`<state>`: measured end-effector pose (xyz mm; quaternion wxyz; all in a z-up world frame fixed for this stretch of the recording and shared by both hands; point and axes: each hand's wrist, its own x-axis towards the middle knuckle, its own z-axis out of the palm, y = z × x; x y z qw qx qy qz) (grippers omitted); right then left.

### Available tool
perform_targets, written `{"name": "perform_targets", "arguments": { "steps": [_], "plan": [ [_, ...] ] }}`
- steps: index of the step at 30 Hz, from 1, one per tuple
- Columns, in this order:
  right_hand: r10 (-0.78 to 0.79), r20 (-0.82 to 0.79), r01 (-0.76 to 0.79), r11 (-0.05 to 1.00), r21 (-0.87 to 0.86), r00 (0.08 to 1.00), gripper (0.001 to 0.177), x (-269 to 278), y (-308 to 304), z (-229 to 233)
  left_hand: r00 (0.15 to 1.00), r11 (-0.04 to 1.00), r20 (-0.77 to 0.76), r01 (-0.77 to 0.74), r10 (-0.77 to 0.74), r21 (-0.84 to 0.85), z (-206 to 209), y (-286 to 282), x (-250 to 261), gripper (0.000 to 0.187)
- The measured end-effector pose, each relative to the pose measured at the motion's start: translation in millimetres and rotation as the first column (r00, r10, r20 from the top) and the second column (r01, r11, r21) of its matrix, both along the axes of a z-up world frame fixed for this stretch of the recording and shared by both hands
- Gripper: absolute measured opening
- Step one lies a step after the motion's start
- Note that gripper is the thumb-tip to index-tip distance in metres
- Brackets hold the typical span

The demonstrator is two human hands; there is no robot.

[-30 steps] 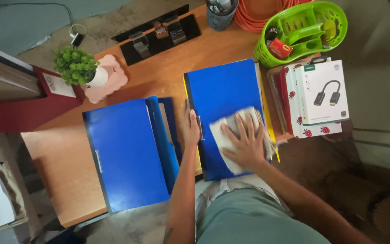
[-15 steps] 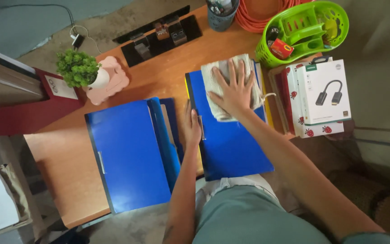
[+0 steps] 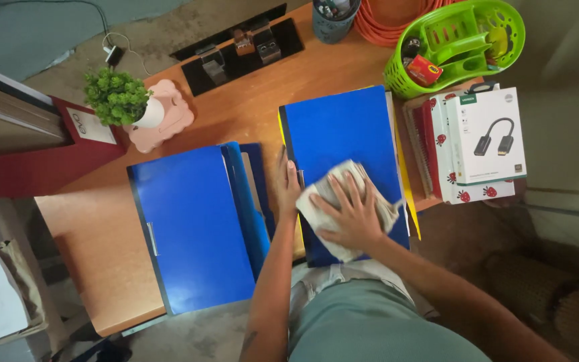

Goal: Cleaning and wiping down several folders and desk accessories with a cloth.

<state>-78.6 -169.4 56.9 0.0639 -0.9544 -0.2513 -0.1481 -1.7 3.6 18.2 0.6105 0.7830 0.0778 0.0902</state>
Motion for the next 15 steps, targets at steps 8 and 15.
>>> {"name": "perform_targets", "arguments": {
  "steps": [8,15],
  "plan": [
    [-0.077,-0.013,0.077,0.997,-0.022,0.997,0.091,109,31,11,0.799,0.951,-0.566,-0.299,0.203,-0.081,15,-4,15,0.067],
    [-0.245,-0.332,0.266,0.964,0.019,0.911,0.079,157,46,22,0.981,0.982,0.122,-0.161,0.149,0.095,15,-1,12,0.058]
  ]
}}
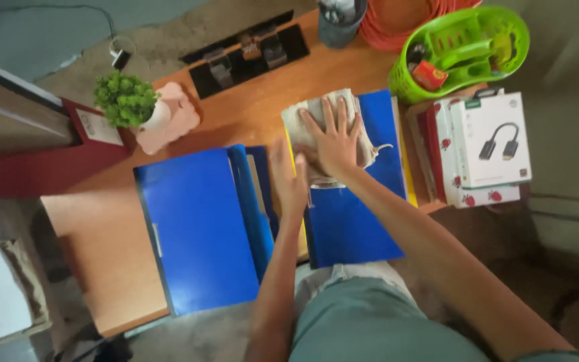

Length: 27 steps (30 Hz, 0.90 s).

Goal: Cleaning and wiping down several folders and desk accessories with a cloth.

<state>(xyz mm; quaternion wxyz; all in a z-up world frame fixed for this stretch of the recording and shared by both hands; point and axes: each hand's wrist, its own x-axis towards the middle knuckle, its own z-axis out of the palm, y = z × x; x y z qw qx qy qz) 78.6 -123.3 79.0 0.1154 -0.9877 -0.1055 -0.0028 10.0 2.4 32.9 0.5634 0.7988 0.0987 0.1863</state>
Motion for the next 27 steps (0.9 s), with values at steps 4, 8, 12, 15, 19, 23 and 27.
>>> {"name": "perform_targets", "arguments": {
  "steps": [4,8,12,15,19,23,27],
  "plan": [
    [0.056,-0.087,-0.037,0.979,0.202,0.995,0.064,-38,-25,-16,0.958,0.791,-0.064,0.269,-0.281,0.550,45,-17,14,0.057],
    [-0.082,0.124,-0.007,0.807,0.590,0.989,0.043,-95,-77,3,0.873,0.480,-0.374,0.485,-0.313,0.731,34,-32,0,0.084],
    [-0.230,0.075,0.211,0.957,0.198,0.970,0.064,-130,-125,-37,0.926,0.448,-0.245,0.356,-0.287,0.820,27,-37,18,0.089],
    [-0.284,-0.047,0.279,0.875,0.396,0.958,0.063,-139,-145,-76,0.911,0.451,-0.187,0.351,-0.367,0.821,12,-38,52,0.091],
    [-0.371,-0.354,0.492,0.399,0.774,0.858,0.061,-126,-138,-37,0.935,0.379,-0.183,0.294,-0.304,0.878,13,-65,109,0.086],
    [-0.359,-0.404,0.516,0.313,0.797,0.841,0.059,-127,-142,-38,0.892,0.326,-0.302,0.411,-0.337,0.851,12,-117,123,0.085],
    [-0.572,-0.477,0.591,0.017,0.807,0.667,0.071,-141,-143,-64,0.877,0.530,-0.005,0.294,-0.480,0.795,-4,-153,64,0.083]
  ]
}}
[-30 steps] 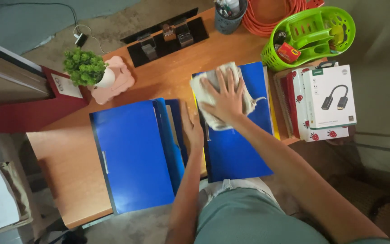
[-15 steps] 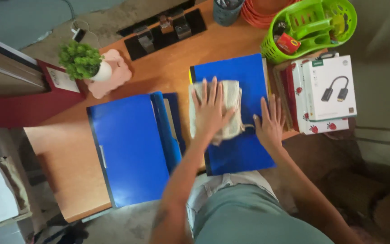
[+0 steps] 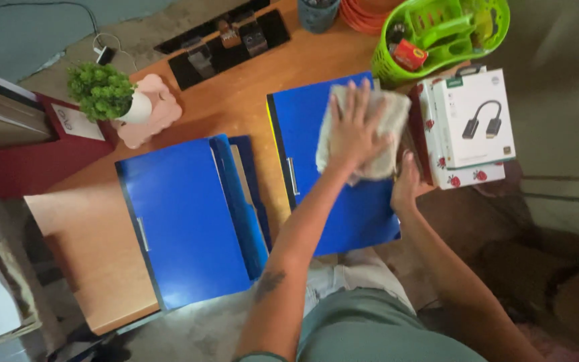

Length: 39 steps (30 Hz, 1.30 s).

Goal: Cleaning and wiping down several folders and desk accessories with a cloth.

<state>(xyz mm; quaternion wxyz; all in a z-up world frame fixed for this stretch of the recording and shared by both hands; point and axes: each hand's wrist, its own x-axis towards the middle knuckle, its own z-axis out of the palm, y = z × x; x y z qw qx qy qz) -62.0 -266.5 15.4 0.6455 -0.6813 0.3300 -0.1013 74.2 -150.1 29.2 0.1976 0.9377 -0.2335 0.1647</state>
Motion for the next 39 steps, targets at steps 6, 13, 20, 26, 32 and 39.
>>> {"name": "perform_targets", "arguments": {
  "steps": [6,13,20,26,32,39],
  "plan": [
    [-0.101,0.162,0.059,0.966,0.250,0.982,0.058,-22,-22,-8,0.978,0.973,-0.079,0.202,-0.194,0.113,23,32,-136,0.079],
    [0.401,0.308,-0.266,0.878,-0.398,0.863,0.051,-54,5,28,0.973,0.963,-0.181,0.178,-0.142,0.201,34,113,-139,0.090],
    [0.543,0.057,-0.432,0.722,-0.541,0.838,0.063,-64,10,15,0.992,0.975,-0.019,-0.121,0.126,0.188,26,95,-2,0.080],
    [0.160,0.386,-0.294,0.901,0.319,0.909,0.062,-59,-13,-19,0.998,0.993,-0.052,-0.010,0.016,0.121,9,26,3,0.090],
    [0.067,0.253,-0.180,0.871,0.457,0.965,0.079,-66,-32,-30,0.975,0.976,-0.114,0.200,-0.190,0.084,42,23,-140,0.079],
    [0.152,0.332,-0.297,0.842,0.449,0.931,0.074,-51,-1,38,0.935,0.948,-0.280,0.271,-0.218,0.167,31,126,-184,0.088]
  ]
}}
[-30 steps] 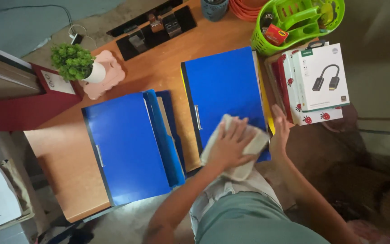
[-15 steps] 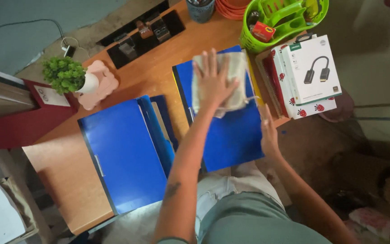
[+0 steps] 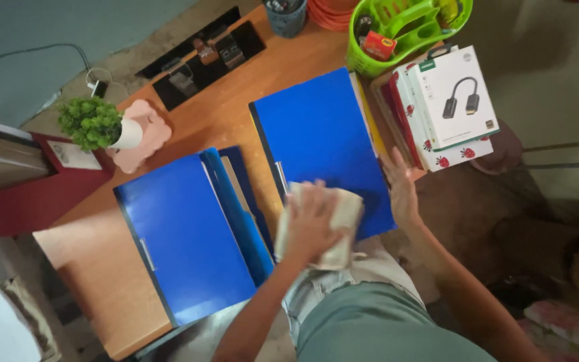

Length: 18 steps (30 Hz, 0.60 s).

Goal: Cleaning and wiping down several folders and desk accessories with a cloth.

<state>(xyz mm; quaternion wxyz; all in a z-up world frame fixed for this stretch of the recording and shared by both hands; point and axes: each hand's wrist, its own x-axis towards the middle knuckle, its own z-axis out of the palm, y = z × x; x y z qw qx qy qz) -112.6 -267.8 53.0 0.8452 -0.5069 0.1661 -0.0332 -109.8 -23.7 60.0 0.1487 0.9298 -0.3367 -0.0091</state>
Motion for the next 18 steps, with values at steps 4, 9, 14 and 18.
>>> {"name": "perform_targets", "arguments": {
  "steps": [4,9,14,18],
  "plan": [
    [-0.082,0.039,0.091,0.925,-0.370,0.996,0.063,-4,20,6,0.978,0.979,0.043,-0.203,0.202,0.005,0,20,67,0.087],
    [-0.124,0.120,0.167,0.858,-0.486,0.985,0.051,-3,28,4,0.882,0.928,0.297,-0.371,0.367,-0.046,-36,9,189,0.083],
    [-0.103,0.102,0.142,0.832,-0.536,0.989,0.049,-4,29,8,0.849,0.861,0.193,-0.507,0.492,0.036,-52,1,261,0.083],
    [-0.033,0.164,0.121,0.817,-0.564,0.986,0.052,-3,20,-3,0.855,0.860,0.181,-0.505,0.487,0.074,-11,-12,215,0.085]
  ]
}}
